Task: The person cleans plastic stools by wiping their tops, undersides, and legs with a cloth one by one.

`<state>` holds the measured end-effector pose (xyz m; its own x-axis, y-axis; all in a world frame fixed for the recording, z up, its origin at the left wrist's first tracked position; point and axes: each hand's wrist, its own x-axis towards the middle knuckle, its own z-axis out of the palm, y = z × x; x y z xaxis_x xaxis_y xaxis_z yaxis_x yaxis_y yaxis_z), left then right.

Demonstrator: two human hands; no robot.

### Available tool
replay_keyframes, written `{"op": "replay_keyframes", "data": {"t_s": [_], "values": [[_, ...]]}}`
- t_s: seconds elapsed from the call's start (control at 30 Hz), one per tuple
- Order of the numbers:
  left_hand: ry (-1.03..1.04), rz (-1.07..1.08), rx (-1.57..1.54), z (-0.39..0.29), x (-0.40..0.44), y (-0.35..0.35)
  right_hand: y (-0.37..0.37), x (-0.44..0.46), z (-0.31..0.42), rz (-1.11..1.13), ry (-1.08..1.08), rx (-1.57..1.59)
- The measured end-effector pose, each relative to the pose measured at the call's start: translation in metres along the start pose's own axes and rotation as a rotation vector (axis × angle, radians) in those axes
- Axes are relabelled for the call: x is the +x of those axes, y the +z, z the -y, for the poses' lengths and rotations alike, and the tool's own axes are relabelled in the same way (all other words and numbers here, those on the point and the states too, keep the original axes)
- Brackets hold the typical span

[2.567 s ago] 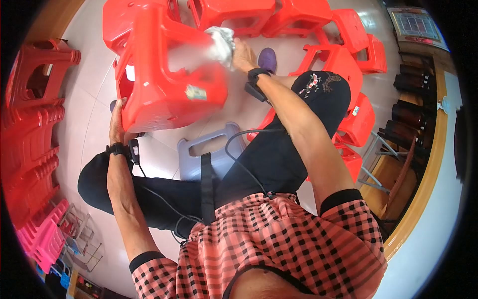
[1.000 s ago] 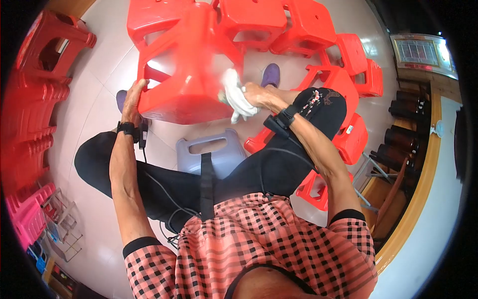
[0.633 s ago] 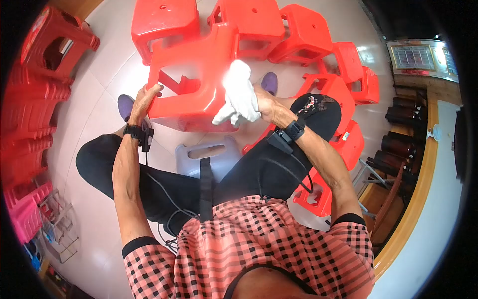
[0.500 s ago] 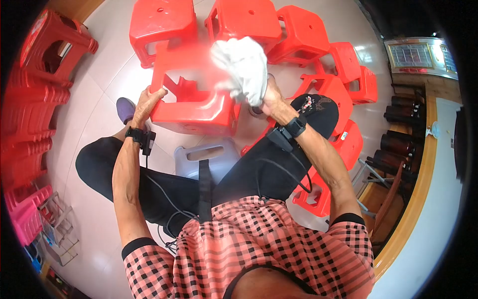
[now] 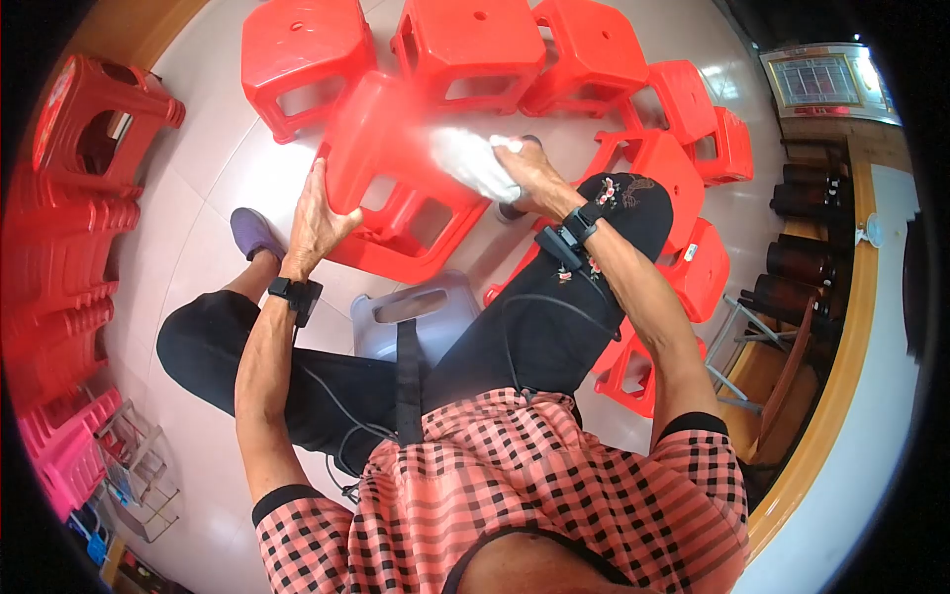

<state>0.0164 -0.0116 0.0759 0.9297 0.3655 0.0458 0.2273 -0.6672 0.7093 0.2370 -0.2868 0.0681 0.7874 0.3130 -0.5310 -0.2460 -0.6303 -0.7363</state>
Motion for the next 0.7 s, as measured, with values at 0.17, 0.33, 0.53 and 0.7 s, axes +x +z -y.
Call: {"op": "replay_keyframes", "data": {"t_s": [0.17,0.33,0.53,0.7], "values": [[0.092,0.038,0.088,0.002,-0.006,0.000,0.008,-0.037,0.019,0.212,-0.041,-0.308],[0.086,0.163,0.093,-0.009,-0.004,-0.009,0.022,-0.037,0.007,0.411,-0.254,-0.421],[-0.003,0.073,-0.059,-0.029,0.006,-0.018,0.046,-0.062,0.015,0.665,-0.448,-0.377],[0.019,-0.003,0.077,-0.061,0.005,-0.025,0.070,-0.090,0.024,0.730,-0.597,-0.288]]}}
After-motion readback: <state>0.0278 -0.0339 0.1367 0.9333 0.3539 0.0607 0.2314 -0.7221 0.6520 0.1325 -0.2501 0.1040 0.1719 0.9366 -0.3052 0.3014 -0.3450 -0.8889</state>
